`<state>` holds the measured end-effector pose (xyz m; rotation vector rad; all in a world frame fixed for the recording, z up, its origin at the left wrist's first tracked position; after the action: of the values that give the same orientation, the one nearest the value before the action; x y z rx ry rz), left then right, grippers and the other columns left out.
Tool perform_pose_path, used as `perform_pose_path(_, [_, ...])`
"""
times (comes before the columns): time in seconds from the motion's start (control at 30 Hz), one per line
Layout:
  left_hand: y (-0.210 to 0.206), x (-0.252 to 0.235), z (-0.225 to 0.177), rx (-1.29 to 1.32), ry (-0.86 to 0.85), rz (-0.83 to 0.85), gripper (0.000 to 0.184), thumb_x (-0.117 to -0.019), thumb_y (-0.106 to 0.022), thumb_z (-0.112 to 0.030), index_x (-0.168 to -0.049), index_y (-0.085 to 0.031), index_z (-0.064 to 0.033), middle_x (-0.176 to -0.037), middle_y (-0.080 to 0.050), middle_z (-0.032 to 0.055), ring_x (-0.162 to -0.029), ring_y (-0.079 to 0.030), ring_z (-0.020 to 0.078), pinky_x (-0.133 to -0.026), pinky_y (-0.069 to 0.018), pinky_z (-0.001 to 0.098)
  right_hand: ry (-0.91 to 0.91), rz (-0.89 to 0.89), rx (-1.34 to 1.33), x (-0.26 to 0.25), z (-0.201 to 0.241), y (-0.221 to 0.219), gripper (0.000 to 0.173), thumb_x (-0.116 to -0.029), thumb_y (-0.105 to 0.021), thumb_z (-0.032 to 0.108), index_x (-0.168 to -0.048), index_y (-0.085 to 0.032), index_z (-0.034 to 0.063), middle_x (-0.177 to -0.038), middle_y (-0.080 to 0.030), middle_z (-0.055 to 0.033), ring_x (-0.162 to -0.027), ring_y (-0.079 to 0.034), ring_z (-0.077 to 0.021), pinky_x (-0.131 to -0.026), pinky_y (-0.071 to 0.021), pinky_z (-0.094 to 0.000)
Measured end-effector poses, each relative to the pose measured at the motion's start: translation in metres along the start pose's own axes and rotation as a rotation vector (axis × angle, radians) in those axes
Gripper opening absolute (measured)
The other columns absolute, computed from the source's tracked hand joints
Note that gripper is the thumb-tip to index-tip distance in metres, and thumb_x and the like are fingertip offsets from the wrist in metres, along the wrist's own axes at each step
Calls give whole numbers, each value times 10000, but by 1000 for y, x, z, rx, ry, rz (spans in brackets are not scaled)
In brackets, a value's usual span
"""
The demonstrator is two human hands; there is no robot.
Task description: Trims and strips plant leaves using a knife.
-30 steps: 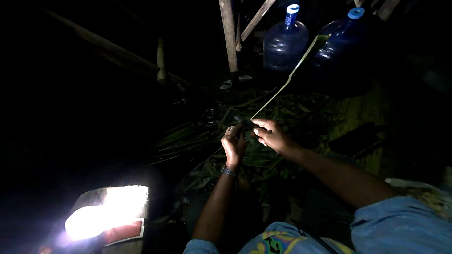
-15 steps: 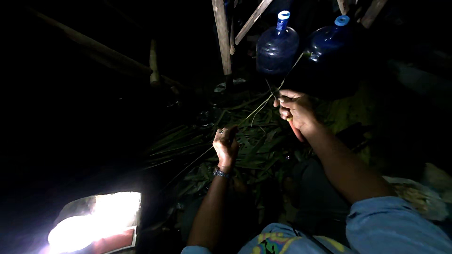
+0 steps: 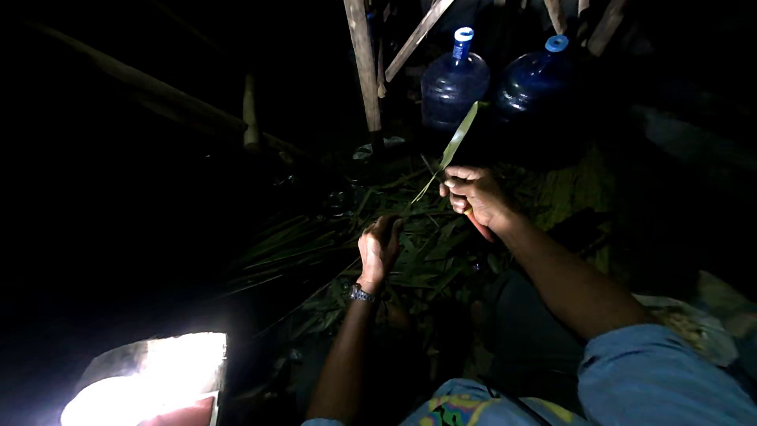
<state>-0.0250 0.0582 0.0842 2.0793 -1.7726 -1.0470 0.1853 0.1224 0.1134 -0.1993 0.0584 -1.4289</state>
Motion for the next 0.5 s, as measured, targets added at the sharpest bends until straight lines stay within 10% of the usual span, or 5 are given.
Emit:
perform_pose_path(0.4, [14,2,-11,-38,-65,-104,207,-927,-619,-79,-1061,-776,-81,-827,-745,76,-730,-708,226,-705,-563,489,123,-2,87,-2,28,8,191,-1007,-496,-15,-1161,-596,38,-802,-651,-8,-466,-422,0,-419,-348,-150])
perform_pose_path(0.5, [22,5,-14,-115,-126,-144,201,-899,-628,-75,-1027,-783,-89,-807,-744,66,-721,-698,228,-723,-547,475,186,-112,27,-13,42,46,377,-985,-494,-43,-1344,-578,37,-813,-649,-20,-451,-429,-9,-397,-354,-146])
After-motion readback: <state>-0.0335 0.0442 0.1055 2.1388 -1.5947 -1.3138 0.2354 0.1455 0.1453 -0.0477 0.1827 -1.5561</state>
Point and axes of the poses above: each hand's wrist, its own x-axis away from the middle knuckle, its own y-axis out of the back of the hand, z = x × y, the point moved 9 cm from there along -x, towards the middle knuckle
